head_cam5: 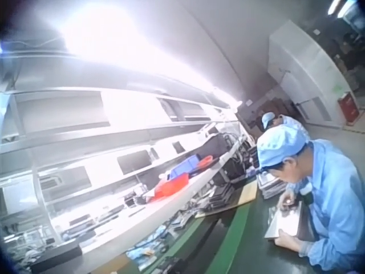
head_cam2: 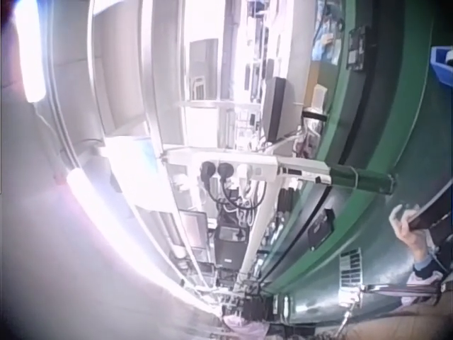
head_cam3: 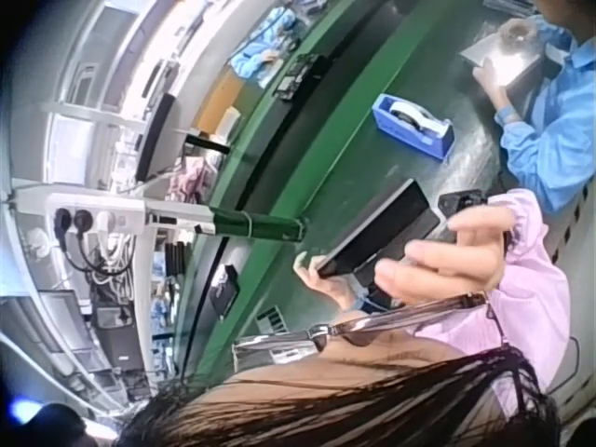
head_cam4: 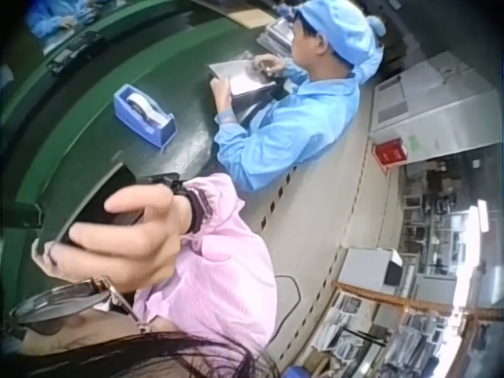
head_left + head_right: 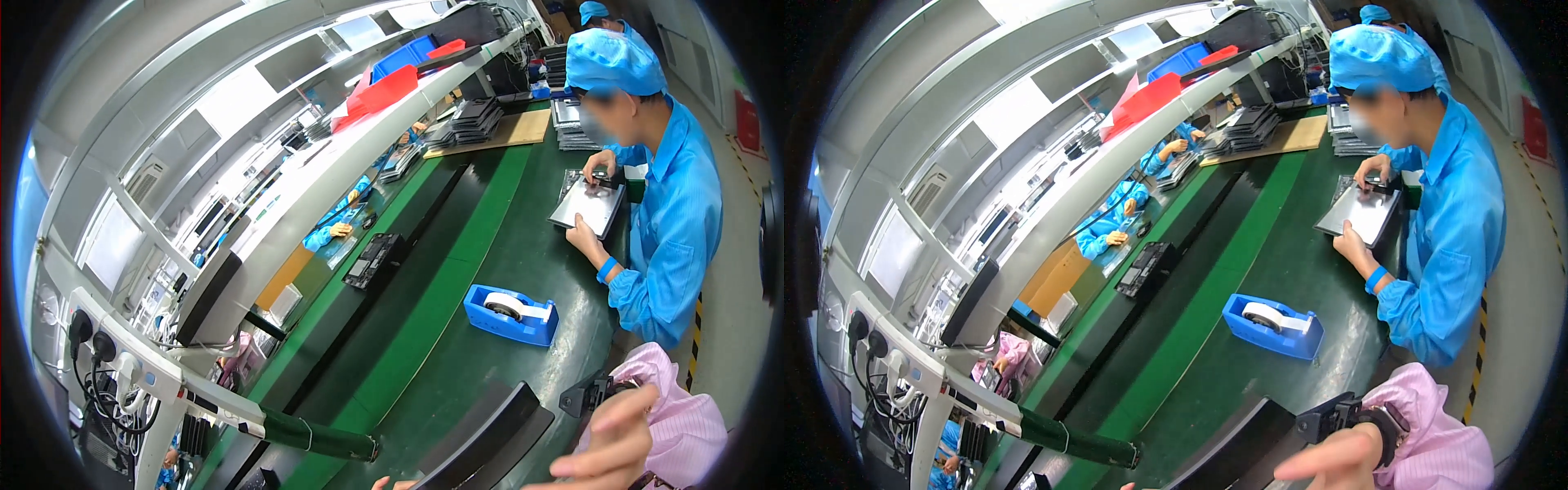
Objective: Perform manual assembly of tablet components on an electronics production line.
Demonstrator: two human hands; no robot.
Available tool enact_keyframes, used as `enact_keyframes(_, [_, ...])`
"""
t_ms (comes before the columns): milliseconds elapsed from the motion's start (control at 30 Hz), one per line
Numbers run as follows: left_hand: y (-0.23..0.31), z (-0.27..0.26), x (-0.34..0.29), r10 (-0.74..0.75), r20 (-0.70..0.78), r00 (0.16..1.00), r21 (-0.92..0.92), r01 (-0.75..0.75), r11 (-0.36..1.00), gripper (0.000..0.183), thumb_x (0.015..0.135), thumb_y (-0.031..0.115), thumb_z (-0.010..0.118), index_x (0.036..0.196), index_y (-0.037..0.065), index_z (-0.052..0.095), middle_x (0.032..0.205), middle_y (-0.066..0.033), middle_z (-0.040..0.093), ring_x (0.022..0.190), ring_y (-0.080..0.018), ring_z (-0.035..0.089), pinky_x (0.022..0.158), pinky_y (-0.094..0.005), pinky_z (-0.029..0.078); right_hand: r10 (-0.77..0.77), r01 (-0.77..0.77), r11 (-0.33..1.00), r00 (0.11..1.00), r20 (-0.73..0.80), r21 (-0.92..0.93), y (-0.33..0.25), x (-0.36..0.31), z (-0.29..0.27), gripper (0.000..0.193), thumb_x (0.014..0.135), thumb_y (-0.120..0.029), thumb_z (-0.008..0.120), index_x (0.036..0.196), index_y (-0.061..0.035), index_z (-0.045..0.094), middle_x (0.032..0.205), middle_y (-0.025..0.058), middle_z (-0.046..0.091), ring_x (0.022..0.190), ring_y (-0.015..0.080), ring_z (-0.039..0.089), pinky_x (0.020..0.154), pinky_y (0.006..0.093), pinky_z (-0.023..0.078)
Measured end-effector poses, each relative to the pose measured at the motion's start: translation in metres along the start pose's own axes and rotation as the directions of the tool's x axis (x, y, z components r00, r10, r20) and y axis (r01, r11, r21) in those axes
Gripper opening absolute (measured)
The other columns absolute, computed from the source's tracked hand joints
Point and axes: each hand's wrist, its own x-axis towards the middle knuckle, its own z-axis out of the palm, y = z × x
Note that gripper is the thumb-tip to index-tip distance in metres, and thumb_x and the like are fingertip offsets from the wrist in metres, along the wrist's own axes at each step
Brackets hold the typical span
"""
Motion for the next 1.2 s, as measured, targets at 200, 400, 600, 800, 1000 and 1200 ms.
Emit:
enact_keyframes(200, [0.014, 0.010, -0.001, 0.015, 0.002, 1.000, 0.044, -0.015, 0.999, 0.035, 0.082, 0.027, 0.047, 0.105, 0.002, 0.055, 0.063, -0.0023, 0.053, 0.055, -0.0109, 0.048, 0.052, -0.0199, 0.035, -0.011, 0.021, 0.996, 0.992, -0.124, 0.082, 0.003, 0.010, 0.010, 0.011, 0.072, -0.030, 0.067, 0.081, -0.0243, 0.062, 0.086, -0.0190, 0.061, 0.079, 0.0049, 0.047, 0.067, 0.0292, 0.034])
enact_keyframes(400, [0.000, -0.001, 0.001, 0.082, 0.111, 0.990, 0.093, -0.092, 0.991, 0.039, 0.089, 0.036, 0.044, 0.104, 0.002, 0.054, 0.068, -0.0041, 0.054, 0.062, -0.0134, 0.051, 0.057, -0.0232, 0.041, -0.055, 0.076, 0.986, 0.989, -0.139, 0.148, 0.014, 0.006, -0.010, 0.007, 0.078, -0.024, 0.059, 0.083, -0.0207, 0.064, 0.091, -0.0153, 0.062, 0.081, 0.0072, 0.049, 0.063, 0.0251, 0.036])
enact_keyframes(600, [0.009, 0.013, -0.006, 0.041, 0.142, 0.989, 0.119, -0.059, 0.991, 0.040, 0.093, 0.040, 0.042, 0.103, 0.004, 0.055, 0.073, -0.0051, 0.055, 0.064, -0.0138, 0.052, 0.059, -0.0243, 0.043, 0.197, -0.264, 0.960, 0.876, 0.440, 0.097, 0.027, -0.020, -0.052, 0.011, 0.076, -0.016, 0.063, 0.086, -0.0134, 0.068, 0.084, -0.0025, 0.062, 0.076, 0.0133, 0.053, 0.066, 0.0294, 0.036])
enact_keyframes(800, [0.002, 0.003, -0.005, 0.142, 0.077, 0.987, 0.172, -0.153, 0.973, 0.046, 0.095, 0.046, 0.039, 0.101, 0.004, 0.055, 0.077, -0.0062, 0.056, 0.067, -0.0148, 0.053, 0.059, -0.0244, 0.044, 0.687, -0.673, 0.688, 0.484, 0.542, -0.270, 0.100, -0.120, -0.002, 0.009, 0.082, -0.011, 0.059, 0.084, -0.0031, 0.061, 0.081, 0.0081, 0.060, 0.077, 0.0271, 0.054, 0.071, 0.0339, 0.040])
enact_keyframes(1000, [-0.002, -0.002, -0.002, 0.216, 0.087, 0.972, 0.146, -0.227, 0.963, 0.050, 0.095, 0.048, 0.040, 0.098, 0.001, 0.057, 0.087, -0.0083, 0.055, 0.075, -0.0170, 0.053, 0.066, -0.0271, 0.045, 0.763, -0.695, 0.567, 0.242, 0.599, -0.441, 0.127, -0.191, 0.011, 0.017, 0.085, -0.022, 0.058, 0.090, -0.0060, 0.062, 0.098, 0.0102, 0.055, 0.098, 0.0264, 0.049, 0.082, 0.0390, 0.039])
enact_keyframes(1200, [-0.007, -0.002, 0.001, 0.232, 0.129, 0.964, 0.135, -0.249, 0.959, 0.048, 0.094, 0.047, 0.042, 0.094, 0.001, 0.057, 0.083, -0.0069, 0.054, 0.070, -0.0164, 0.052, 0.063, -0.0261, 0.043, 0.745, -0.781, 0.449, 0.060, 0.664, -0.434, 0.131, -0.210, 0.015, 0.025, 0.087, -0.031, 0.056, 0.098, -0.0099, 0.065, 0.102, 0.0119, 0.056, 0.102, 0.0287, 0.050, 0.088, 0.0397, 0.038])
